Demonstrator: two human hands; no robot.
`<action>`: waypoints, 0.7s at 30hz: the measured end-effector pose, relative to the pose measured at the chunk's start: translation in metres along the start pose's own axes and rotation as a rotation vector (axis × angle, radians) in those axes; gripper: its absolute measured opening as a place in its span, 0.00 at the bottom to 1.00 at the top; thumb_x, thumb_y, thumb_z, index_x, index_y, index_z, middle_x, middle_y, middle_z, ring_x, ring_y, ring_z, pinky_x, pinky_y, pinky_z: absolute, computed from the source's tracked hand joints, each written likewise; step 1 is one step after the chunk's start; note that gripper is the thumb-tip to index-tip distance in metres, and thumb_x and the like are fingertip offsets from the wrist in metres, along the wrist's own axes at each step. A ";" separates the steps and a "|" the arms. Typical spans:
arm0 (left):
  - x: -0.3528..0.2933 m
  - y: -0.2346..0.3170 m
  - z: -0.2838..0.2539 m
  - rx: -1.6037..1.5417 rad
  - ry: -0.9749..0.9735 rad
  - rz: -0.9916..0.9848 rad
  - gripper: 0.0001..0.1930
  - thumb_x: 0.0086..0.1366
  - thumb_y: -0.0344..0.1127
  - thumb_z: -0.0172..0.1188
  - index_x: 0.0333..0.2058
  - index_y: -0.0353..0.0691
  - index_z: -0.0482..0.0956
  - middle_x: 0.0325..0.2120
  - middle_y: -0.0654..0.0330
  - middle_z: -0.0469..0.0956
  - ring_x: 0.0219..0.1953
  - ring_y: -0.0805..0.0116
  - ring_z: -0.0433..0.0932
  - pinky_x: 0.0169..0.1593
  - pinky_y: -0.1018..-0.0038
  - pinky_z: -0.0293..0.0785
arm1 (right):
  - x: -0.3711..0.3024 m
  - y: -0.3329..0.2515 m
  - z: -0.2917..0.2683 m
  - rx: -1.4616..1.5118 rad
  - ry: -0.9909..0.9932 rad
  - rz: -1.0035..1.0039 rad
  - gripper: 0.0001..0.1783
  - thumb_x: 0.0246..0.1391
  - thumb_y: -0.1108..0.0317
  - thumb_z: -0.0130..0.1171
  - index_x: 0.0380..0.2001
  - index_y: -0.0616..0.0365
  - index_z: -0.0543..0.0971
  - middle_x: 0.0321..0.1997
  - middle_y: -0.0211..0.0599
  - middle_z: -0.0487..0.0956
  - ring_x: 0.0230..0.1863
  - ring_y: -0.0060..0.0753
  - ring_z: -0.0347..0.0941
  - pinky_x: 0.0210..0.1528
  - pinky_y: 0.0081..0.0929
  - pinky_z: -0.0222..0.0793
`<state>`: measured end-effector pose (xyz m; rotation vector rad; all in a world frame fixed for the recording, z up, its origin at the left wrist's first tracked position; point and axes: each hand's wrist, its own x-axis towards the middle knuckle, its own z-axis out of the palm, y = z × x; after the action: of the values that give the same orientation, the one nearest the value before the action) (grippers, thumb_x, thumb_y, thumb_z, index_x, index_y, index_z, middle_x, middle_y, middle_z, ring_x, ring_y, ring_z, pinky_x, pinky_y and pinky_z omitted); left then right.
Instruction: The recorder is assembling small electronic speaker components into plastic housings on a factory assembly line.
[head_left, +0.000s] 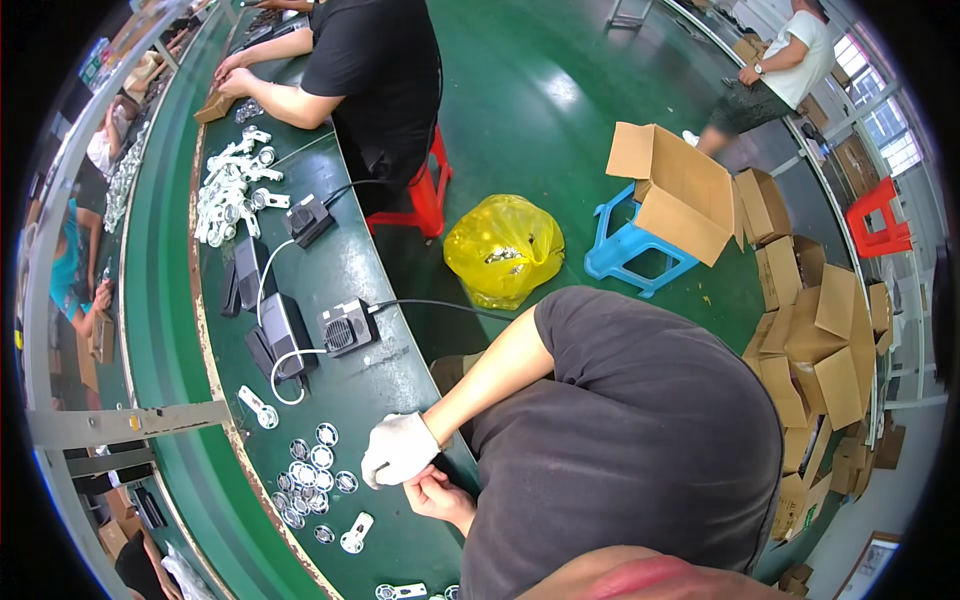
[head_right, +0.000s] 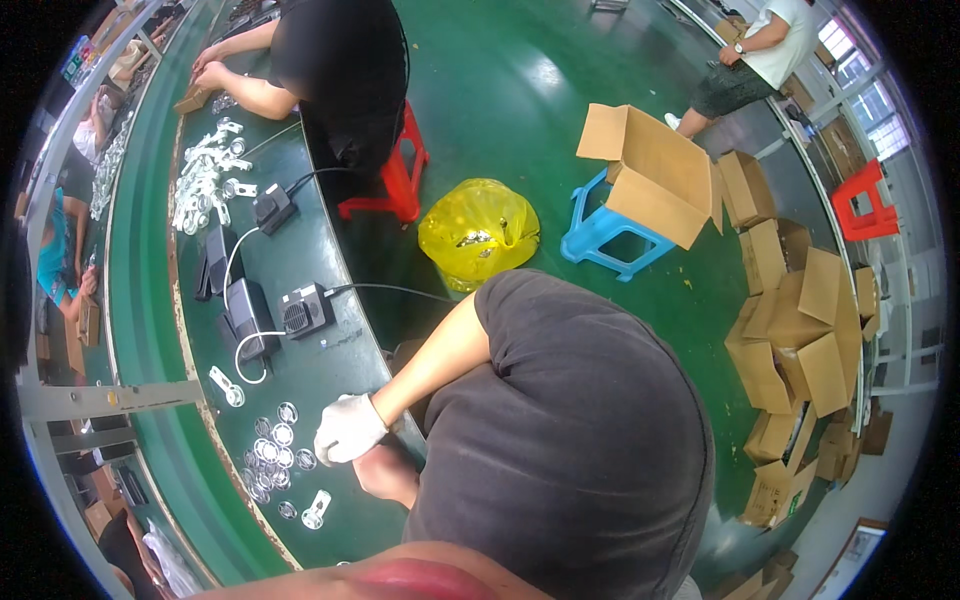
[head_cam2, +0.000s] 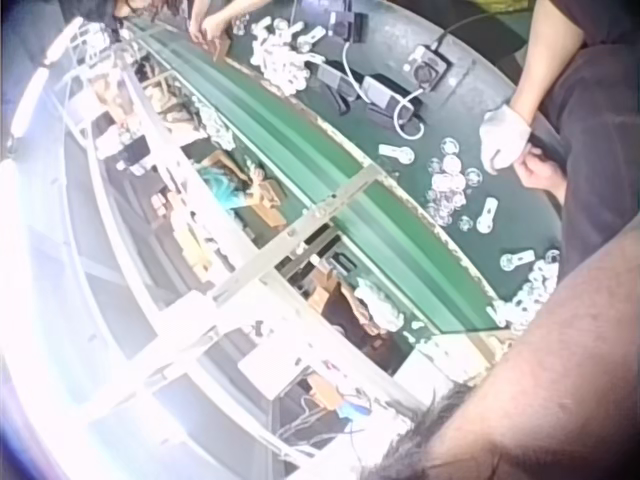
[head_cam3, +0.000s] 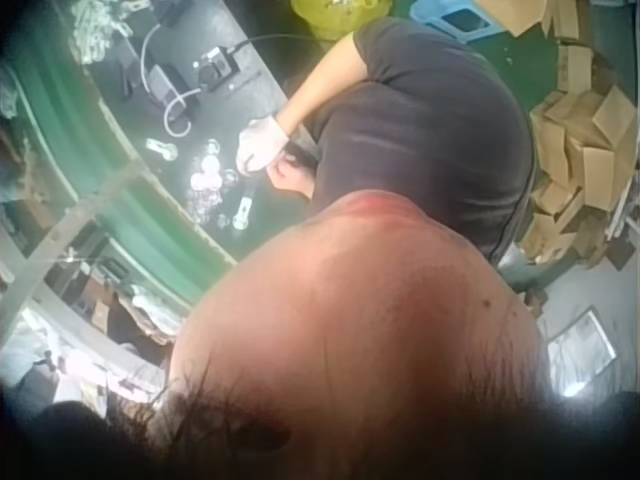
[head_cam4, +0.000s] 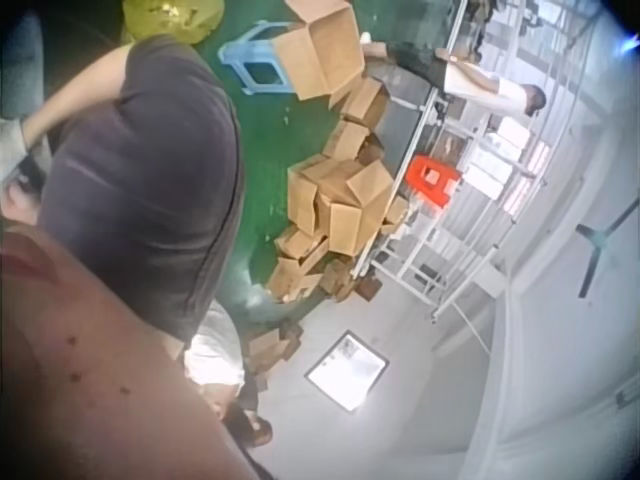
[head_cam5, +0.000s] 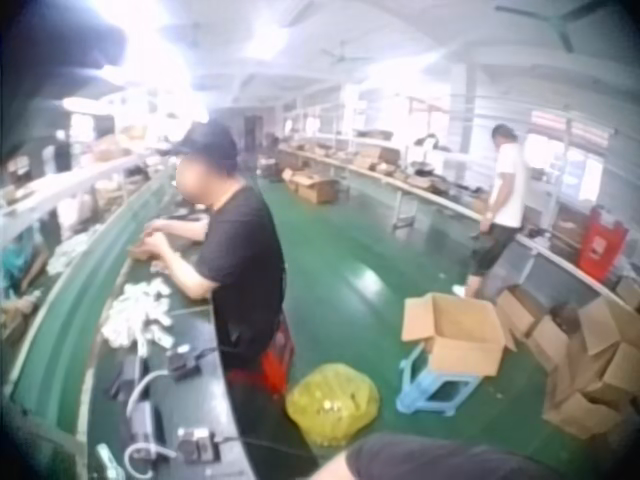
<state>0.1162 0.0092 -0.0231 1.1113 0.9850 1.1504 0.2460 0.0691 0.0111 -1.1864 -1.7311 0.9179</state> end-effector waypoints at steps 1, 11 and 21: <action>0.000 0.000 -0.001 0.001 -0.004 0.001 0.05 0.60 0.25 0.47 0.28 0.37 0.72 0.20 0.64 0.69 0.20 0.82 0.63 0.24 0.88 0.54 | 0.000 0.000 0.000 0.001 0.000 0.000 0.11 0.47 0.62 0.50 0.29 0.44 0.83 0.22 0.31 0.81 0.23 0.38 0.77 0.28 0.35 0.72; 0.000 0.001 -0.001 0.000 0.000 -0.001 0.06 0.61 0.24 0.46 0.28 0.37 0.72 0.19 0.64 0.69 0.19 0.82 0.62 0.23 0.87 0.53 | -0.001 0.003 0.004 0.006 0.015 -0.005 0.11 0.47 0.62 0.50 0.29 0.43 0.83 0.22 0.31 0.81 0.23 0.39 0.77 0.28 0.36 0.73; 0.001 0.004 0.003 -0.029 -0.010 -0.022 0.06 0.60 0.24 0.46 0.28 0.37 0.72 0.21 0.64 0.70 0.20 0.82 0.63 0.24 0.87 0.54 | 0.000 0.004 0.003 0.000 0.020 -0.015 0.11 0.48 0.62 0.50 0.29 0.43 0.83 0.22 0.31 0.81 0.23 0.38 0.78 0.28 0.36 0.73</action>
<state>0.1182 0.0103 -0.0190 1.0799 0.9679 1.1371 0.2450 0.0701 0.0069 -1.1769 -1.7223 0.8945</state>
